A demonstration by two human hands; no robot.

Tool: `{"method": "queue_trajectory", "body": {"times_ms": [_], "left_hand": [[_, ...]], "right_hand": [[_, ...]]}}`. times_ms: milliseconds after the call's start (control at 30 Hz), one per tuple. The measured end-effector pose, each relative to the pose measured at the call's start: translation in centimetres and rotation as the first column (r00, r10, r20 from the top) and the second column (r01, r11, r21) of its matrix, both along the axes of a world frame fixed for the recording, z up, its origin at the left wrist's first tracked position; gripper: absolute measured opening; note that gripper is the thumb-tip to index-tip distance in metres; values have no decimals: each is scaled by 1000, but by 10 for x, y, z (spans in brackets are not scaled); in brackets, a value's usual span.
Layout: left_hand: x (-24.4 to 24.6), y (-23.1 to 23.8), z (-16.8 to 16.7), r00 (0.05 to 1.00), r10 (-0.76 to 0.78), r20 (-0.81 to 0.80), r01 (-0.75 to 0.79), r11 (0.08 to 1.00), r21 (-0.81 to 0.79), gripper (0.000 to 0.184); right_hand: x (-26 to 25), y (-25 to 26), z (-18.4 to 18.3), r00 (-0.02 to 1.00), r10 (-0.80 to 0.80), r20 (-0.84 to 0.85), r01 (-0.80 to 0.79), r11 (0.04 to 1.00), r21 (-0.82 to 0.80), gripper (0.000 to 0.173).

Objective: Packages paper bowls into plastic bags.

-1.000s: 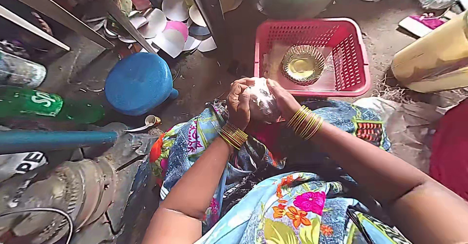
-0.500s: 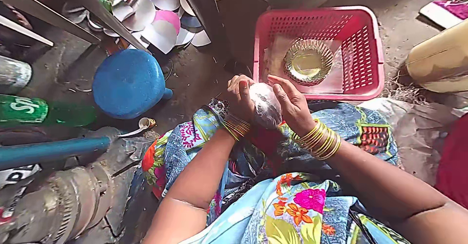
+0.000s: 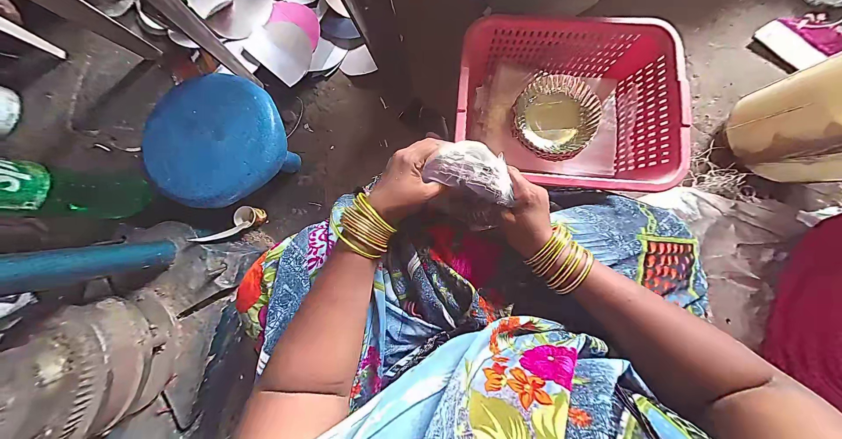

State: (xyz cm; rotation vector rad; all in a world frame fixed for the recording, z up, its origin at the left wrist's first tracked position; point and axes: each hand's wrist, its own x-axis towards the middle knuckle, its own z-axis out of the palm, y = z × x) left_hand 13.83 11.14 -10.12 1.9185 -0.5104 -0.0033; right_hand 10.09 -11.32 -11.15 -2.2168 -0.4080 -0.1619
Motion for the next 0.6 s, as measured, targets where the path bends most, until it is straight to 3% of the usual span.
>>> {"method": "queue_trajectory", "body": {"times_ms": [100, 267, 467, 600], "left_hand": [[-4, -13, -9, 967, 168, 193, -173, 985, 7, 14], [-8, -25, -11, 923, 229, 309, -272, 957, 105, 6], [-9, -28, -18, 900, 286, 329, -339, 934, 116, 9], [-9, -22, -7, 953, 198, 230, -233, 963, 137, 33]], "right_hand": [[-2, 3, -4, 995, 9, 97, -8, 1000, -8, 40], [1, 2, -9, 988, -7, 154, 7, 1000, 2, 33], [11, 2, -8, 992, 18, 126, -17, 1000, -13, 33], [16, -7, 11, 989, 70, -130, -80, 994, -72, 48]]}}
